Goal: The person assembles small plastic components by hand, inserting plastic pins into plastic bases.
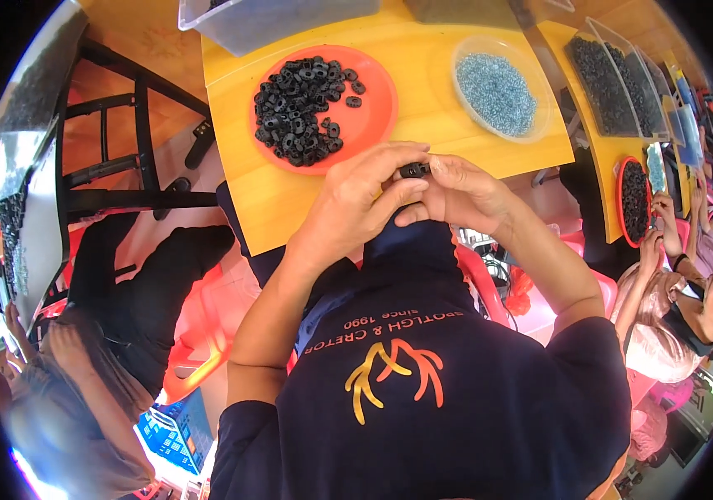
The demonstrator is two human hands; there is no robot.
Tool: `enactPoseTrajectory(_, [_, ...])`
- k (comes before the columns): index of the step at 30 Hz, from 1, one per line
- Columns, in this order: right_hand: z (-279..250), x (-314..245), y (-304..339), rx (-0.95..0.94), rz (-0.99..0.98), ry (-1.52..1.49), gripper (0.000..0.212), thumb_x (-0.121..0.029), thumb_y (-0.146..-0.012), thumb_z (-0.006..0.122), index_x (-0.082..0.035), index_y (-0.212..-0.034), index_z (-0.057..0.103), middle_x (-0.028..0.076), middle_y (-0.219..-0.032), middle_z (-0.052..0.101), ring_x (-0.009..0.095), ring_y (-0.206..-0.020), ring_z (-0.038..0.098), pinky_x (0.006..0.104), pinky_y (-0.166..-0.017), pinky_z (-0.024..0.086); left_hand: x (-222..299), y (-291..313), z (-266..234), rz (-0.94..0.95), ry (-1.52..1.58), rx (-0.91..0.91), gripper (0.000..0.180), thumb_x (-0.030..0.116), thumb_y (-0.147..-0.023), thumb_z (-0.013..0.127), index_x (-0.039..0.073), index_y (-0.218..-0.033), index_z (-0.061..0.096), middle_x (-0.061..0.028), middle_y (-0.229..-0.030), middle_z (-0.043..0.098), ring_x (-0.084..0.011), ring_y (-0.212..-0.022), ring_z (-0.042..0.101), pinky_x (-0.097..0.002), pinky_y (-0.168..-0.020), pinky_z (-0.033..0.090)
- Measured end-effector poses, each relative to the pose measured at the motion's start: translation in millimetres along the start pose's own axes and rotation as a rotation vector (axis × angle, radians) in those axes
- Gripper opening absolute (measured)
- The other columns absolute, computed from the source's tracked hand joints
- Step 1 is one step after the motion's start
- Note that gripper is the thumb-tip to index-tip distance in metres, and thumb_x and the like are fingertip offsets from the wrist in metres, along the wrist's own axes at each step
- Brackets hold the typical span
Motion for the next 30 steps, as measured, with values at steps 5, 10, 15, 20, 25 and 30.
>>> enactPoseTrajectory(5, [-1, 4, -3, -0.077, 0.02, -0.129, 0.038, -0.034, -0.105, 0.046, -0.008, -0.13, 0.053, 0.016, -0.127, 0.061, 0.031, -0.12, 0.059, 0.0444, -0.099, 0.049, 7, 1, -2, 0.136, -0.221, 0.045, 0.038, -0.007, -0.08, 0.066, -0.003, -0.117, 0.061, -0.0183, -0.1, 0.068, -0.0333, -0.091, 0.07, -0.0364, -0.077, 0.057])
enactPoseTrajectory(10, [4, 3, -1, 0.011, -0.022, -0.146, 0.036, -0.033, -0.1, 0.057, -0.01, -0.127, 0.056, 0.011, -0.126, 0.059, 0.03, -0.124, 0.055, 0.0587, -0.105, 0.041, 9, -2, 4, 0.182, -0.317, 0.061, 0.038, -0.007, -0.08, 0.069, -0.004, -0.116, 0.059, -0.0205, -0.104, 0.067, -0.0349, -0.091, 0.07, -0.0391, -0.074, 0.059])
enactPoseTrajectory(15, [4, -5, 0, -0.011, -0.036, -0.057, 0.04, -0.033, -0.101, 0.056, -0.007, -0.131, 0.052, 0.011, -0.127, 0.059, 0.03, -0.123, 0.056, 0.0588, -0.107, 0.041, 10, -8, 8, 0.228, -0.392, 0.029, 0.037, -0.001, -0.082, 0.069, -0.005, -0.117, 0.057, -0.0215, -0.109, 0.067, -0.037, -0.093, 0.069, -0.0396, -0.074, 0.059])
enactPoseTrajectory(20, [4, -10, 6, 0.083, -0.05, 0.027, 0.046, -0.036, -0.102, 0.054, -0.005, -0.136, 0.048, 0.011, -0.128, 0.059, 0.03, -0.122, 0.056, 0.0536, -0.105, 0.044, 5, -24, -2, 0.183, -0.262, 0.013, 0.028, 0.001, -0.083, 0.068, -0.002, -0.11, 0.062, -0.0186, -0.111, 0.067, -0.0339, -0.099, 0.068, -0.0401, -0.08, 0.057])
enactPoseTrajectory(25, [-12, -24, 19, 0.199, -0.156, 0.109, 0.045, -0.034, -0.103, 0.053, -0.003, -0.136, 0.05, 0.01, -0.129, 0.059, 0.025, -0.114, 0.061, 0.0454, -0.101, 0.048, 9, -99, -89, 0.312, -0.589, 0.263, 0.015, 0.006, -0.084, 0.069, 0.002, -0.097, 0.066, -0.0143, -0.086, 0.061, -0.0289, -0.078, 0.063, -0.0386, -0.071, 0.051])
enactPoseTrajectory(30, [-35, -60, 32, 0.542, -0.241, 0.727, 0.024, -0.021, -0.1, 0.061, -0.002, -0.112, 0.067, 0.002, -0.104, 0.069, 0.009, -0.085, 0.062, 0.0246, -0.076, 0.05, -24, -144, -208, 0.085, -0.942, 0.318, 0.055, 0.029, -0.084, 0.076, 0.004, -0.13, 0.058, -0.0176, -0.114, 0.063, -0.0286, -0.097, 0.065, -0.0373, -0.084, 0.052])
Point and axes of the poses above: each hand's wrist, its own y-axis away from the middle knuckle, its own z-axis out of the palm, x = y × z, the point moved 4 cm from there along -y, towards the middle knuckle
